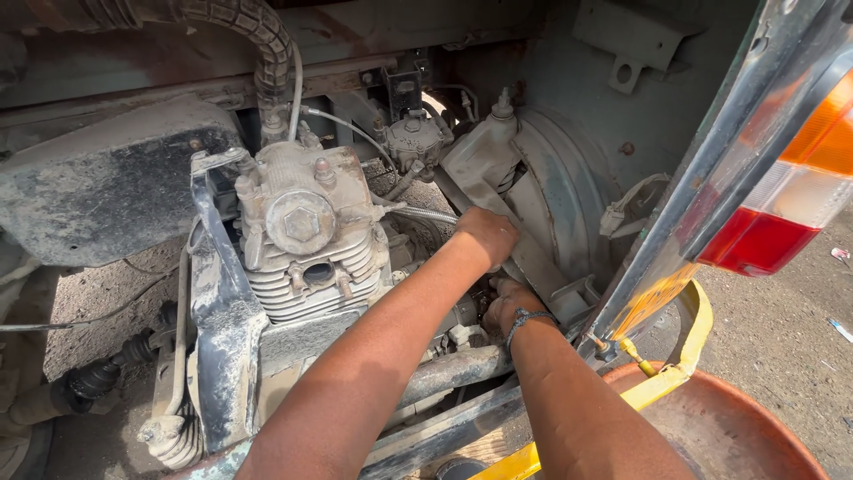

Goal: Dismantling and repairing components of a small vehicle engine using wrenches.

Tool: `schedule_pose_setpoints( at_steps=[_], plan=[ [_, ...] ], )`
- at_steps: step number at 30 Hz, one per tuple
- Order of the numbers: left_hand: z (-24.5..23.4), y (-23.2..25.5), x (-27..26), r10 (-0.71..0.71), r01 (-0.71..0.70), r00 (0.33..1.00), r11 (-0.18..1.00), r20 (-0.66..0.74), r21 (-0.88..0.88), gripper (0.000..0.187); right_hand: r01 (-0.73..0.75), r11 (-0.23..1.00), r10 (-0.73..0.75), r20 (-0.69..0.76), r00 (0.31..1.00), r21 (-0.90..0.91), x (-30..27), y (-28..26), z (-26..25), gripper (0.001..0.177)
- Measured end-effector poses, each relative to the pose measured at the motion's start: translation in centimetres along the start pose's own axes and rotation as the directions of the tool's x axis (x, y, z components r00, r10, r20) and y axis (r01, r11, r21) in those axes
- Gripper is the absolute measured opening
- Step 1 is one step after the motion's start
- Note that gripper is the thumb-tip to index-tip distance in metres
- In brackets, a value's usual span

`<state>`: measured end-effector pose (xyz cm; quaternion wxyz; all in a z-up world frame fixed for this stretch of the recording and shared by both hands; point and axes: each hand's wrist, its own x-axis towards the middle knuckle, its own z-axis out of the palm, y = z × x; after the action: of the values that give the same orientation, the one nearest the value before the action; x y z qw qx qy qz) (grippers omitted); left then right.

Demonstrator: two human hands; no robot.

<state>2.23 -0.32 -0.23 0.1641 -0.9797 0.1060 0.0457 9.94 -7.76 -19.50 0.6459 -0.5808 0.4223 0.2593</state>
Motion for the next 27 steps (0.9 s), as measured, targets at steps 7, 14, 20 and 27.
schedule_pose_setpoints(
  at_steps=[7,14,20,27],
  plan=[
    [-0.8,0.5,-1.5,0.044,-0.044,0.999,0.999,-0.011,0.005,0.032,0.049,0.997,-0.048,0.017,0.999,-0.059,4.4,-0.1,-0.6,0.046],
    [0.9,1.1,-0.8,0.004,-0.003,1.0,0.999,-0.023,0.038,0.026,0.146,0.987,-0.126,0.251,0.96,-0.063,-0.7,0.6,-1.6,0.032],
    [3.1,0.1,1.8,0.034,-0.033,0.996,0.999,-0.083,0.019,0.026,0.121,0.98,-0.178,0.43,0.885,0.157,-2.6,0.8,-1.7,0.016],
    [3.0,-0.1,1.0,0.106,-0.1,0.98,0.994,-0.171,0.042,0.022,0.059,0.923,-0.275,0.544,0.793,0.38,-10.3,1.0,-4.0,0.014]
  ],
)
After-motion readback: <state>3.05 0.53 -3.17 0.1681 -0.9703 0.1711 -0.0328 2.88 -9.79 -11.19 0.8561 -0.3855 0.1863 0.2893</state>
